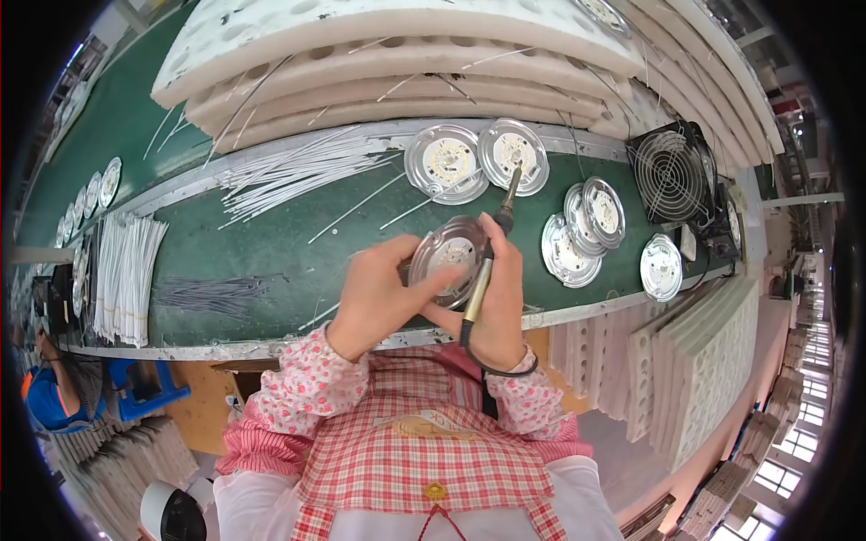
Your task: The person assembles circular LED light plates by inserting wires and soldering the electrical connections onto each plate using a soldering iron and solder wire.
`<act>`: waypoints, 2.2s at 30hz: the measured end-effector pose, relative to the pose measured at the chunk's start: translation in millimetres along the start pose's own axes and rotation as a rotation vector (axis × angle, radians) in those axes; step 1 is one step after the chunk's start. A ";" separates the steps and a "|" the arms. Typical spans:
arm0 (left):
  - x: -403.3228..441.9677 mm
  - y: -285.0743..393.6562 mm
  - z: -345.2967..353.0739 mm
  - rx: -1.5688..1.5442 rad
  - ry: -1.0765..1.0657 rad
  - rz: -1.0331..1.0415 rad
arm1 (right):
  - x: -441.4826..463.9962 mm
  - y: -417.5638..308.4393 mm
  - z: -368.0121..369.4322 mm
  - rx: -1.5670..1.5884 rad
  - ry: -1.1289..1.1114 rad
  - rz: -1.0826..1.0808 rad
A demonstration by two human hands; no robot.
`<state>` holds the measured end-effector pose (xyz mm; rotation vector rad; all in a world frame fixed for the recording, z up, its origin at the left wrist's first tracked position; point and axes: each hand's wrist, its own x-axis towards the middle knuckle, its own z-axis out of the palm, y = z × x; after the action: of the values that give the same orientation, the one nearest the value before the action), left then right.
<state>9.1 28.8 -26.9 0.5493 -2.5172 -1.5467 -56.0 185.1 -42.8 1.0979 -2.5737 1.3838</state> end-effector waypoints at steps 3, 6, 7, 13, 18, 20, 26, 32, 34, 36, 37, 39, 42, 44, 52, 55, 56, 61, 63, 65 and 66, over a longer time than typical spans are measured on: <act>5.6 -1.8 3.0 0.029 -0.011 -0.036 | -3.6 -10.3 -4.2 -0.100 -0.037 -0.022; 16.2 -10.1 -6.6 0.189 -0.007 0.169 | -12.8 -1.3 -12.8 -0.144 -0.017 -0.005; 18.9 -10.6 -10.7 0.304 0.005 0.294 | -15.4 3.2 -13.0 -0.174 -0.017 -0.005; 4.2 -26.6 1.7 0.236 0.040 0.404 | -21.1 7.7 -13.2 -0.354 0.004 -0.085; 3.7 -31.6 -11.0 0.303 -0.093 0.476 | -27.8 5.2 -36.2 0.194 0.065 0.002; 5.8 -24.4 -18.5 0.296 -0.151 0.481 | -25.5 11.4 -47.0 0.218 -0.067 -0.060; 8.8 -26.9 -19.3 0.328 -0.180 0.523 | -17.8 16.1 -47.5 0.254 -0.175 -0.143; 10.7 -25.4 -17.7 0.375 -0.213 0.523 | -14.0 18.5 -48.6 0.247 -0.219 -0.153; 11.8 -25.1 -17.8 0.390 -0.229 0.514 | -15.8 19.0 -49.4 0.257 -0.224 -0.124; 12.4 -25.1 -18.2 0.403 -0.248 0.501 | -13.6 17.9 -49.3 0.253 -0.236 -0.137; 12.9 -25.3 -17.8 0.406 -0.241 0.509 | -13.1 17.3 -48.9 0.252 -0.242 -0.144; 13.5 -26.6 -16.2 0.413 -0.224 0.523 | -14.9 17.0 -46.3 0.273 -0.217 -0.118; 15.6 -29.1 -11.2 0.448 -0.198 0.522 | -22.6 15.4 -40.5 0.282 -0.178 -0.055; 17.6 -28.9 -9.4 0.452 -0.190 0.528 | -27.6 15.5 -38.4 0.271 -0.164 -0.024; -3.2 -38.2 -21.1 0.461 -0.101 0.599 | -34.8 6.0 -36.5 0.419 -0.181 0.317; -15.4 -44.2 -23.9 0.609 -0.078 0.662 | -33.0 4.3 -36.6 0.520 -0.180 0.390; -17.0 -44.7 -24.9 0.640 -0.077 0.667 | -32.2 3.3 -36.5 0.525 -0.174 0.394; -17.1 -41.0 -28.5 0.689 -0.114 0.677 | -33.3 2.9 -44.0 0.563 -0.145 0.490; -16.4 -39.4 -29.6 0.695 -0.124 0.676 | -26.1 9.6 -32.6 0.141 -0.132 0.159; -17.4 -37.7 -28.6 0.713 -0.122 0.669 | -19.8 6.1 -19.4 -0.130 -0.111 -0.048; -16.9 -36.6 -28.3 0.722 -0.119 0.670 | -16.3 -0.8 -10.4 -0.191 -0.101 -0.093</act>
<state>41.9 -3.3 -44.8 -0.3336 -2.8601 -0.4417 -46.3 201.8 -41.2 1.2665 -2.6182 1.0639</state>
